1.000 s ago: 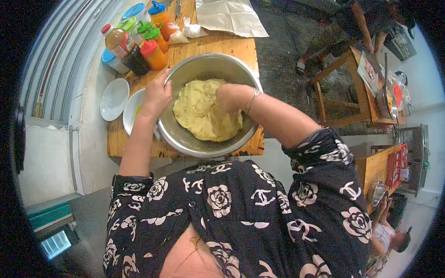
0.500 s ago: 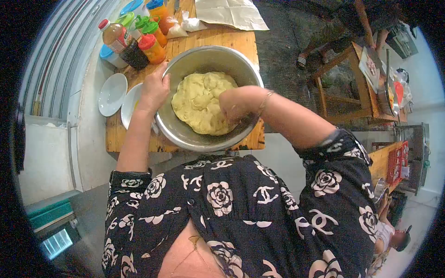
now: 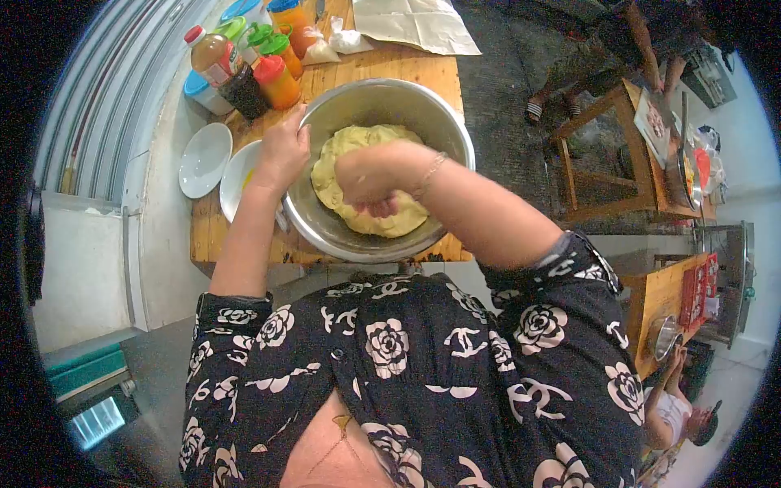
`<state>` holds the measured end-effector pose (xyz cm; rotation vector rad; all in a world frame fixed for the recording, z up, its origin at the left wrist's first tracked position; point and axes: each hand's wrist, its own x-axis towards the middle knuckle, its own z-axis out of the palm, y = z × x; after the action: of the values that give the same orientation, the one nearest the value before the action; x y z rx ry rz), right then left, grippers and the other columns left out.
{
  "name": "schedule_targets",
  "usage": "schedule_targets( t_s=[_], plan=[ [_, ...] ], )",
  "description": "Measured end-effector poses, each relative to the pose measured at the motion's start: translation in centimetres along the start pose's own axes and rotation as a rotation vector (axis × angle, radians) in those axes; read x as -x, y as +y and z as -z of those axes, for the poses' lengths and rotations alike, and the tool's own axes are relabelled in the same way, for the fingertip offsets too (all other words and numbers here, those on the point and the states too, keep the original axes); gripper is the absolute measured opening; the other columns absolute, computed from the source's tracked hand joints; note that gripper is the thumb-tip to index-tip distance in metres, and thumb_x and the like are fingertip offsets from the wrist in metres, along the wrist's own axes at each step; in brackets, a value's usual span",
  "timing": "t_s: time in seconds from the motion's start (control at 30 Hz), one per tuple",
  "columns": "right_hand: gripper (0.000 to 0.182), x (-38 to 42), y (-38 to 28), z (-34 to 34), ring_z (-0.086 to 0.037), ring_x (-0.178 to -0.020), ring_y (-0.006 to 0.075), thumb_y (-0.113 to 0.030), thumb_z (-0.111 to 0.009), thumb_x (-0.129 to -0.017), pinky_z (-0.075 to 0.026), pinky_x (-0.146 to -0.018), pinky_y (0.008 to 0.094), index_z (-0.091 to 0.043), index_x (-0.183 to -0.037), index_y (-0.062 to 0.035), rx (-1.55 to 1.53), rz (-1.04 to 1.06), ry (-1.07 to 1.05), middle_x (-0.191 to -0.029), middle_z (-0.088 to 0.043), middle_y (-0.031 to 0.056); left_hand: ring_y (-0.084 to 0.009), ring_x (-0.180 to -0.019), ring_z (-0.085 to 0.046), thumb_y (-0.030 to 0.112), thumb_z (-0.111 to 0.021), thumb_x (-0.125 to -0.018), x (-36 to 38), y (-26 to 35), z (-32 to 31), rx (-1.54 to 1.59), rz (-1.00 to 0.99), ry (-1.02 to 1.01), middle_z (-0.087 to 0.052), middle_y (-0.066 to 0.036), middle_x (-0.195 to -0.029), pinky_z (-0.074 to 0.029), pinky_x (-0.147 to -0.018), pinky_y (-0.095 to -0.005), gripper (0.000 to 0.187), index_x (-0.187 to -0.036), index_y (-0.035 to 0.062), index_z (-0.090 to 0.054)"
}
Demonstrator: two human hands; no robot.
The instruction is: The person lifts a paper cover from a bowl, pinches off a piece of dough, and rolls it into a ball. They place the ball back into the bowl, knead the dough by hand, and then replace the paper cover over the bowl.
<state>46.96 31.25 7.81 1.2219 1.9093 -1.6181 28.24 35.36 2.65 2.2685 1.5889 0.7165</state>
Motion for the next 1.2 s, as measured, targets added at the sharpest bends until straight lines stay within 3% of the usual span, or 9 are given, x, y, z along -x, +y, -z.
schedule_targets(
  t_s=[0.07, 0.13, 0.2, 0.23, 0.37, 0.53, 0.8, 0.97, 1.2],
  plan=[
    [0.022, -2.3, -1.5, -3.6, -0.068, -0.061, 0.0262, -0.007, -0.050, -0.082, -0.055, -0.053, 0.0373, -0.066, -0.080, 0.0079, 0.631, 0.089, -0.017, -0.072, -0.066, 0.0202, -0.0438, -0.088, -0.063, 0.015, -0.053, -0.089, -0.1, 0.6, 0.3, -0.007, 0.015, -0.015, -0.064, -0.029, -0.092, -0.049, -0.081, -0.0501, 0.038, -0.126, 0.0020, -0.055],
    [0.018, -4.3, -1.0, -6.7, -0.070, -0.066, 0.0259, -0.002, -0.050, -0.078, -0.056, -0.056, 0.0361, -0.065, -0.080, 0.0072, 0.557, 0.320, 0.539, -0.074, -0.067, 0.0206, -0.0441, -0.088, -0.063, 0.015, -0.053, -0.090, -0.6, 0.7, 0.3, -0.022, 0.010, -0.049, -0.064, -0.029, -0.092, -0.049, -0.081, -0.0504, 0.038, -0.126, 0.0019, -0.054],
    [0.017, -5.3, -1.9, -4.0, -0.070, -0.068, 0.0256, -0.001, -0.050, -0.079, -0.057, -0.059, 0.0349, -0.064, -0.079, 0.0078, 0.014, -0.146, 0.005, -0.075, -0.067, 0.0191, -0.0443, -0.088, -0.062, 0.015, -0.052, -0.090, -0.2, 0.3, 0.3, -0.029, 0.009, -0.070, -0.064, -0.029, -0.092, -0.049, -0.081, -0.0507, 0.038, -0.126, 0.0017, -0.053],
    [0.016, -4.9, -0.6, -2.4, -0.068, -0.063, 0.0246, -0.002, -0.051, -0.080, -0.056, -0.057, 0.0333, -0.062, -0.078, 0.0080, -0.096, 0.060, -0.089, -0.073, -0.067, 0.0163, -0.0444, -0.088, -0.062, 0.015, -0.052, -0.090, -0.2, 0.2, 0.3, -0.022, 0.002, -0.062, -0.064, -0.029, -0.092, -0.049, -0.080, -0.0509, 0.038, -0.126, 0.0016, -0.054],
    [0.019, -2.2, 0.0, 4.1, -0.066, -0.072, 0.0311, -0.017, -0.060, -0.083, -0.052, -0.071, 0.0404, -0.070, -0.089, -0.0021, 0.404, 0.345, 0.776, -0.079, -0.068, 0.0170, -0.0444, -0.088, -0.062, 0.015, -0.052, -0.091, -0.2, 0.7, 0.5, -0.009, 0.018, -0.061, -0.064, -0.029, -0.091, -0.049, -0.080, -0.0508, 0.037, -0.124, 0.0015, -0.055],
    [0.023, -8.3, 2.3, -1.1, -0.067, -0.089, 0.0338, -0.019, -0.057, -0.080, -0.049, -0.086, 0.0512, -0.070, -0.084, -0.0008, 0.870, 0.348, 0.838, -0.091, -0.069, 0.0163, -0.0443, -0.089, -0.062, 0.014, -0.054, -0.090, -0.6, 0.1, 0.1, 0.022, -0.007, -0.038, -0.064, -0.029, -0.092, -0.048, -0.079, -0.0504, 0.037, -0.125, 0.0028, -0.056],
    [0.018, -6.3, -0.2, -0.1, -0.064, -0.097, 0.0325, -0.014, -0.057, -0.077, -0.041, -0.095, 0.0509, -0.071, -0.082, -0.0018, 0.501, 0.213, 0.656, -0.088, -0.067, 0.0173, -0.0443, -0.086, -0.062, 0.016, -0.051, -0.091, -0.4, 0.3, 0.5, 0.007, 0.007, -0.060, -0.064, -0.029, -0.089, -0.049, -0.079, -0.0512, 0.038, -0.126, 0.0017, -0.055],
    [0.022, -4.1, 0.4, -5.9, -0.053, -0.121, 0.0251, -0.016, -0.052, -0.081, -0.030, -0.106, 0.0614, -0.069, -0.092, -0.0058, 1.036, 0.501, 0.684, -0.117, -0.064, 0.0146, -0.0441, -0.086, -0.063, 0.016, -0.052, -0.091, -0.2, 0.1, 0.0, 0.020, 0.006, -0.069, -0.064, -0.029, -0.088, -0.049, -0.079, -0.0512, 0.038, -0.126, 0.0018, -0.054],
    [0.025, -1.4, -1.4, -4.2, -0.048, -0.127, 0.0269, -0.016, -0.052, -0.081, -0.027, -0.110, 0.0587, -0.070, -0.093, -0.0044, 0.889, 0.368, 0.357, -0.124, -0.059, 0.0166, -0.0438, -0.085, -0.063, 0.016, -0.052, -0.090, -0.1, 0.3, 0.3, 0.012, 0.005, -0.061, -0.064, -0.029, -0.088, -0.050, -0.078, -0.0505, 0.038, -0.126, 0.0017, -0.054]
  ],
)
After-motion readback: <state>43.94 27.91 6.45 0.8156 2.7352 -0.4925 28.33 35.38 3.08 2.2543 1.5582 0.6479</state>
